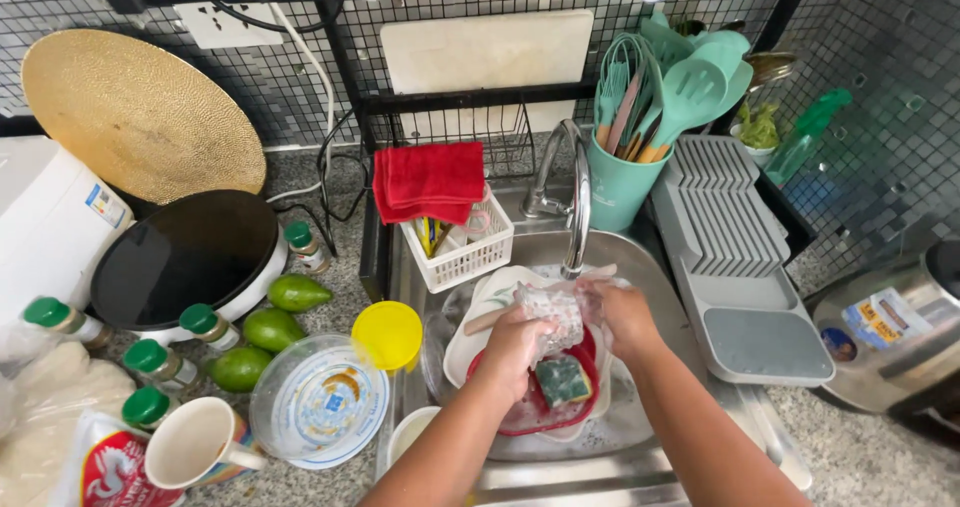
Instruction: The person washes a gray plastic tray and a clear glass bowl in a kitchen sink using a yellow sponge and running water. They scrub the items thoroughly, rinse them under the faucet, and place the tray on a drying rack.
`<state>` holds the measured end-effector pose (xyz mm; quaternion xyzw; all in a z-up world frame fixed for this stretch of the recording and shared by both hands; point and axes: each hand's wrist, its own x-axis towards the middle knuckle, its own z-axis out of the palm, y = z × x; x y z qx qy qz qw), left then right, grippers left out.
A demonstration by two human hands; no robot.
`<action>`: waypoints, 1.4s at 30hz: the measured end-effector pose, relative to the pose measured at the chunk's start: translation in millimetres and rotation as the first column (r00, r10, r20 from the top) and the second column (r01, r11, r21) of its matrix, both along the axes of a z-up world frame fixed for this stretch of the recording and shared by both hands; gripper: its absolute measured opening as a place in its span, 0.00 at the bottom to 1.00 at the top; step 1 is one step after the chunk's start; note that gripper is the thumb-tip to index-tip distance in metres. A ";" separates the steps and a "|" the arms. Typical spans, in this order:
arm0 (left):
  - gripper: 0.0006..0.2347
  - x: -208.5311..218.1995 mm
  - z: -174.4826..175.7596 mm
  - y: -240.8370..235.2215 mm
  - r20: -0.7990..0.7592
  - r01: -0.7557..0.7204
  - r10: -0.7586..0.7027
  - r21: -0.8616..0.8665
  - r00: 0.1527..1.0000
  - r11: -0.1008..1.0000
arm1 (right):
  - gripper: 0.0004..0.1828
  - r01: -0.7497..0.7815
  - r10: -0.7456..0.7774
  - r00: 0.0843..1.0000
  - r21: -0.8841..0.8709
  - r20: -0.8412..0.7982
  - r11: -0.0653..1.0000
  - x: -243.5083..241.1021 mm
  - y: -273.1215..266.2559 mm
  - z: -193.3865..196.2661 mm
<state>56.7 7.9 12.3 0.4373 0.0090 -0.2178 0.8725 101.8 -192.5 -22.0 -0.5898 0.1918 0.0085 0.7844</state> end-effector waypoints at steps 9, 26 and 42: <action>0.10 19.2 -13.5 -48.6 -0.012 -0.194 0.196 0.092 0.980 0.977 | 0.08 0.058 -0.046 0.998 0.309 -0.046 0.949 163.6 -46.1 -83.5; 0.10 13.1 -7.5 -61.3 -0.020 -0.294 0.305 0.211 0.952 0.932 | 0.10 -0.031 0.026 0.999 0.361 0.020 0.932 244.1 -19.3 -104.8; 0.12 23.7 -38.8 -46.2 0.086 -0.444 0.442 0.323 0.893 0.835 | 0.18 -0.252 0.493 0.868 -0.802 0.060 0.541 37.4 40.2 -39.8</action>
